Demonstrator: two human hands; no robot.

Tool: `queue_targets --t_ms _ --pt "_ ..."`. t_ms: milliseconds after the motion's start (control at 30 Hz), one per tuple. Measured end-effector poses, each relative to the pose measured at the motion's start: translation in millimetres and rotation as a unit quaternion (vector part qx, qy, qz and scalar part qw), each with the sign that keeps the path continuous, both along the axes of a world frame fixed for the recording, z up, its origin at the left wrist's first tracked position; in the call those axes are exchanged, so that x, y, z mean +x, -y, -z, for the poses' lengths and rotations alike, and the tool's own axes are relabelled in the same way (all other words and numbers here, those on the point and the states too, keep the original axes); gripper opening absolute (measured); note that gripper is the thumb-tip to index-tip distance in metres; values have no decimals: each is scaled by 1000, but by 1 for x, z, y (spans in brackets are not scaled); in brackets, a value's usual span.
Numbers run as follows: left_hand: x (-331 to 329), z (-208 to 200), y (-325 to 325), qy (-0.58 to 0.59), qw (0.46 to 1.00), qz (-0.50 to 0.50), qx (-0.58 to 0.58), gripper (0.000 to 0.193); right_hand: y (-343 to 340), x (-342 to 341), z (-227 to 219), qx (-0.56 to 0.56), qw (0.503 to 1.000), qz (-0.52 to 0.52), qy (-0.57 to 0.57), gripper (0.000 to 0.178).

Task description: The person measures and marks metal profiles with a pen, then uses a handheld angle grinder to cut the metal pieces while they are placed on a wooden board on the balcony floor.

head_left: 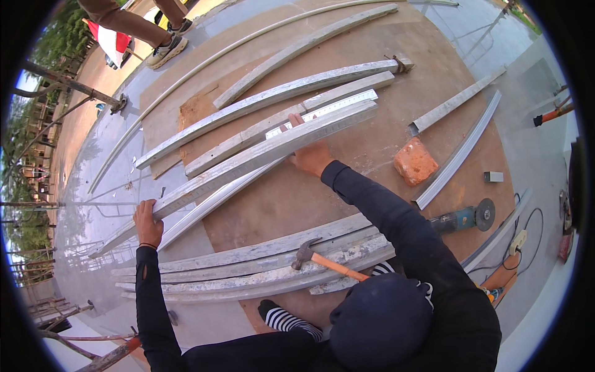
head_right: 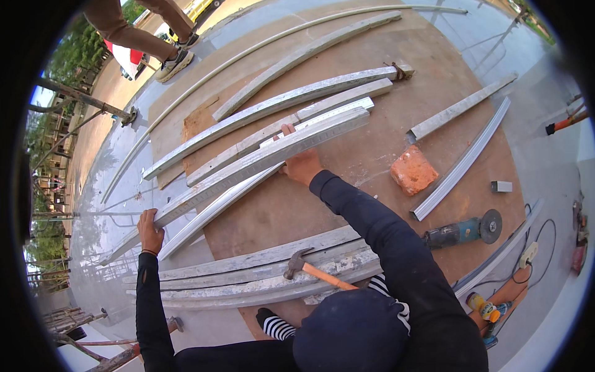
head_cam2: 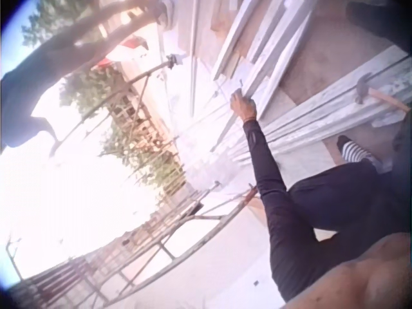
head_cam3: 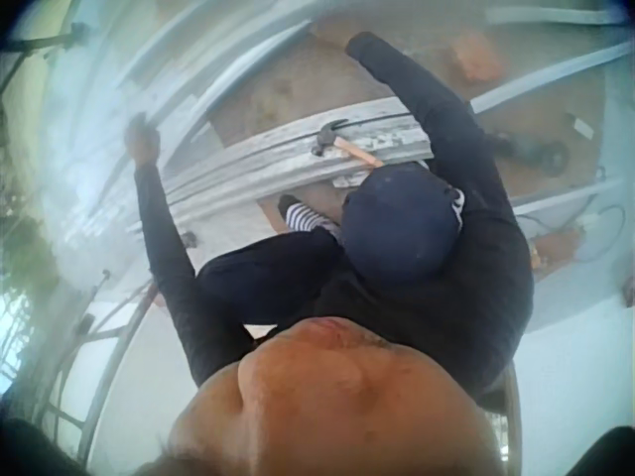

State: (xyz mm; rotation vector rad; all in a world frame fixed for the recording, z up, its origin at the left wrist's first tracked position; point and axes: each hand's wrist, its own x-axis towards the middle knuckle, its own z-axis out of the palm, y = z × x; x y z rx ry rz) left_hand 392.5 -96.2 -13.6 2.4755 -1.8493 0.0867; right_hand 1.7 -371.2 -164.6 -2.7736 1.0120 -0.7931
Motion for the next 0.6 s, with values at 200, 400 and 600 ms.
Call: queue_targets --t_ms 200,400,600 --pt "-12 7 -17 -54 996 47 48 55 -122 -81 -65 249 967 -45 -13 38" --pt "-62 53 -17 -116 984 43 126 57 -204 -150 -69 324 938 -103 -76 38" --pt "-79 82 -17 -154 981 31 116 61 -200 -154 -60 441 884 -133 -82 25"
